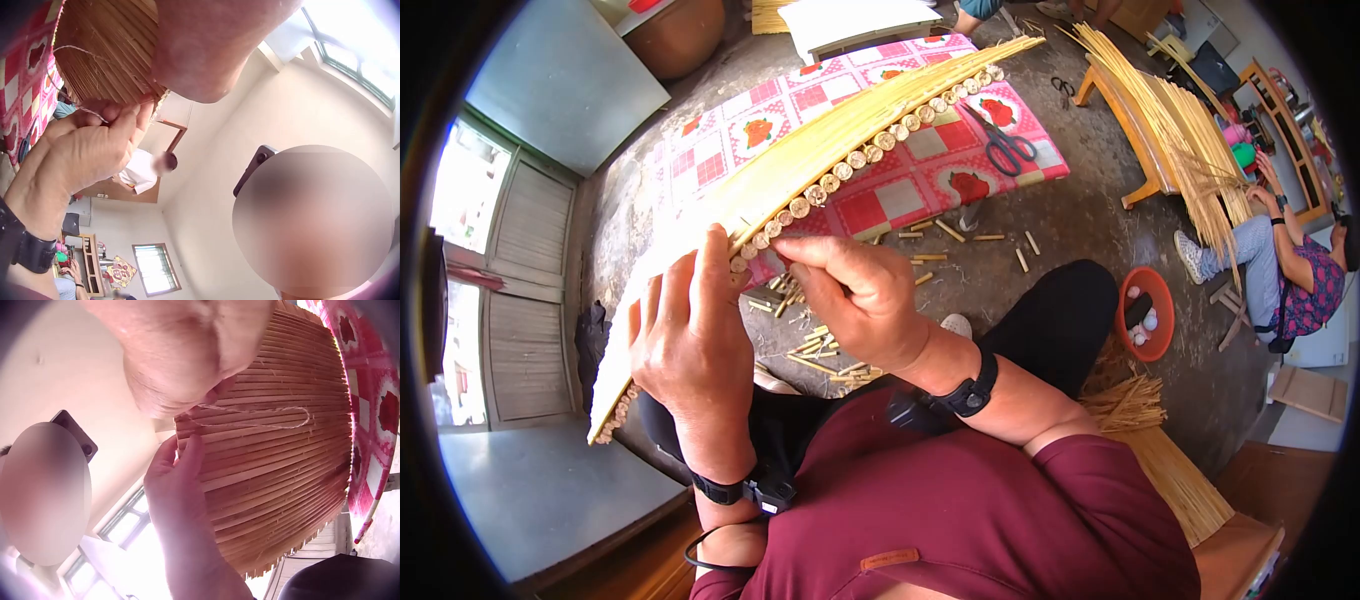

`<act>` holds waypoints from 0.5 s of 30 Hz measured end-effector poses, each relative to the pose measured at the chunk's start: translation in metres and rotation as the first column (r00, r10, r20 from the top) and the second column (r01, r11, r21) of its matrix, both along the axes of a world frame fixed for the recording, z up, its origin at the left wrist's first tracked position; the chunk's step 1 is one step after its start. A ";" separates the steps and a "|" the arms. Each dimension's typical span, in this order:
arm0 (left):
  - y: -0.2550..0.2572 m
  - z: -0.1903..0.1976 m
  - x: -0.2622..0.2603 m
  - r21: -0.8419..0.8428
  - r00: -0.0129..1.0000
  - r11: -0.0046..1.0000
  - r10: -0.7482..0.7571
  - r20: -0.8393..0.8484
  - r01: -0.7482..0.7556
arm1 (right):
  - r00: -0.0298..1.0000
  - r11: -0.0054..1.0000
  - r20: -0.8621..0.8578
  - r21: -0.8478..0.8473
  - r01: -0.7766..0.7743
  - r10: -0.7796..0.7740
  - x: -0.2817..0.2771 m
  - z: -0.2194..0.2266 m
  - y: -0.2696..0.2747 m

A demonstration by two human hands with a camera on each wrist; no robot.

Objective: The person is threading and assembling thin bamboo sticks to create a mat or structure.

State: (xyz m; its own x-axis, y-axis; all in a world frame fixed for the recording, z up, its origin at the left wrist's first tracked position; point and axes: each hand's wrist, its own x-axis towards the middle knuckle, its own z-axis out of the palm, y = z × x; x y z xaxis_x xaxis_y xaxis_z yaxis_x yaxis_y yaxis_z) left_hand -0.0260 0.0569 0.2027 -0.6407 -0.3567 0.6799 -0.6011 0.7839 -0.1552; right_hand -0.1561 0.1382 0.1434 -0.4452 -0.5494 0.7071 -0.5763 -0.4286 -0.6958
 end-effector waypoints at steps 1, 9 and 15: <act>0.001 -0.002 0.000 0.000 1.000 1.000 -0.001 -0.009 0.001 | 1.000 1.000 0.022 0.019 -0.005 0.004 0.000 0.002 0.001; 0.008 -0.006 0.003 0.073 1.000 0.997 0.021 0.018 -0.023 | 0.998 0.999 0.055 0.046 -0.005 0.002 0.002 0.003 0.004; 0.004 -0.010 0.005 0.010 0.999 1.000 -0.016 -0.034 0.017 | 0.998 0.997 -0.053 0.079 -0.012 0.016 -0.002 0.005 0.008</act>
